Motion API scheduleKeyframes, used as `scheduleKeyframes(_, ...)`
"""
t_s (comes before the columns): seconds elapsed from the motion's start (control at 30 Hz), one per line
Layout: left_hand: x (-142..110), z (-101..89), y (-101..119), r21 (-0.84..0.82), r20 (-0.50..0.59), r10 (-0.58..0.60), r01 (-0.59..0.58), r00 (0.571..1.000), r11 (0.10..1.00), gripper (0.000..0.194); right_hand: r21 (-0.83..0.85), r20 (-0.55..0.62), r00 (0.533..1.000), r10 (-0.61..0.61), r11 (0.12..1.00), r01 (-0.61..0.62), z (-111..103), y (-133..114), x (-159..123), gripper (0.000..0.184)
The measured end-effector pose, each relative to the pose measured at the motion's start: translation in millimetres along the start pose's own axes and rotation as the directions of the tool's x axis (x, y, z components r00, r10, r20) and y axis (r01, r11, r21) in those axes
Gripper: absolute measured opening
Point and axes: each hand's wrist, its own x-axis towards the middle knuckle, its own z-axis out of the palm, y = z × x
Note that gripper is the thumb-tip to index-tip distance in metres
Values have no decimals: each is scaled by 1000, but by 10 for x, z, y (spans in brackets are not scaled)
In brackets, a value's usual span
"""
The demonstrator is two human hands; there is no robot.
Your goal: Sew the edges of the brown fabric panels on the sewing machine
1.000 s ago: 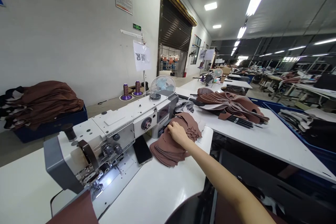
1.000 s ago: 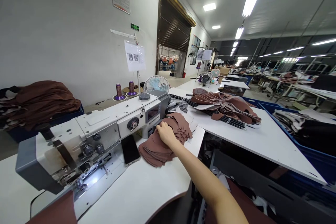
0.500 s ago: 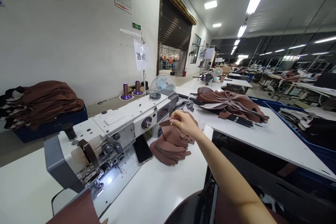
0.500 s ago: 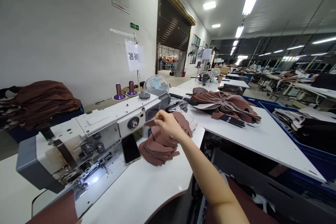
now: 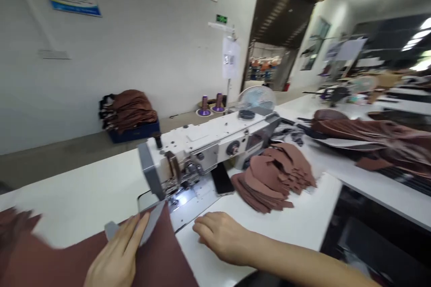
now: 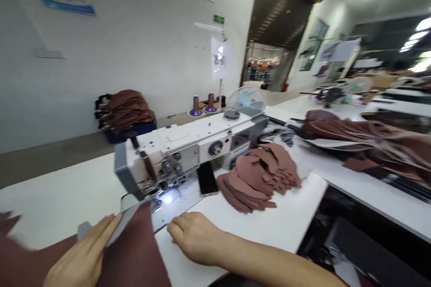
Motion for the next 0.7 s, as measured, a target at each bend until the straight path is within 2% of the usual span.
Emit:
scheduleKeyframes(0.07,48,21,-179,176,106,-38,19,994,984,63,-161,51,981,-185,968,190,219,30,-3,21)
scheduleKeyframes(0.1,70,71,-221,217,177,-59,19,982,976,65,-204,52,957,-287,935,291,322,36,15,23)
scheduleKeyframes(0.2,96,326,-191,220,340,-28,-50,940,974,66,-255,-2,835,-550,808,532,590,48,167,27)
scheduleKeyframes(0.27,86,495,-105,203,373,22,-104,928,974,64,-268,-33,777,-628,755,599,749,73,327,26)
scheduleKeyframes(0.3,80,560,-63,190,370,46,-124,928,974,63,-288,-44,768,-639,745,602,826,89,410,25)
scheduleKeyframes(0.33,80,609,-29,172,361,65,-135,930,976,61,-314,-53,774,-632,746,587,902,103,487,25)
scheduleKeyframes(0.4,100,670,9,123,335,76,-124,939,985,56,-353,-69,823,-564,786,508,1040,120,602,24)
scheduleKeyframes(0.5,172,732,19,22,277,54,-62,959,998,48,-310,-91,883,-460,856,414,1162,129,650,20)
scheduleKeyframes(0.6,218,847,27,-109,211,70,-48,975,993,49,-235,-126,882,-455,877,419,1140,181,584,19)
scheduleKeyframes(0.7,193,1010,49,-166,169,123,-95,978,982,47,-178,-143,883,-448,889,422,1039,290,486,19)
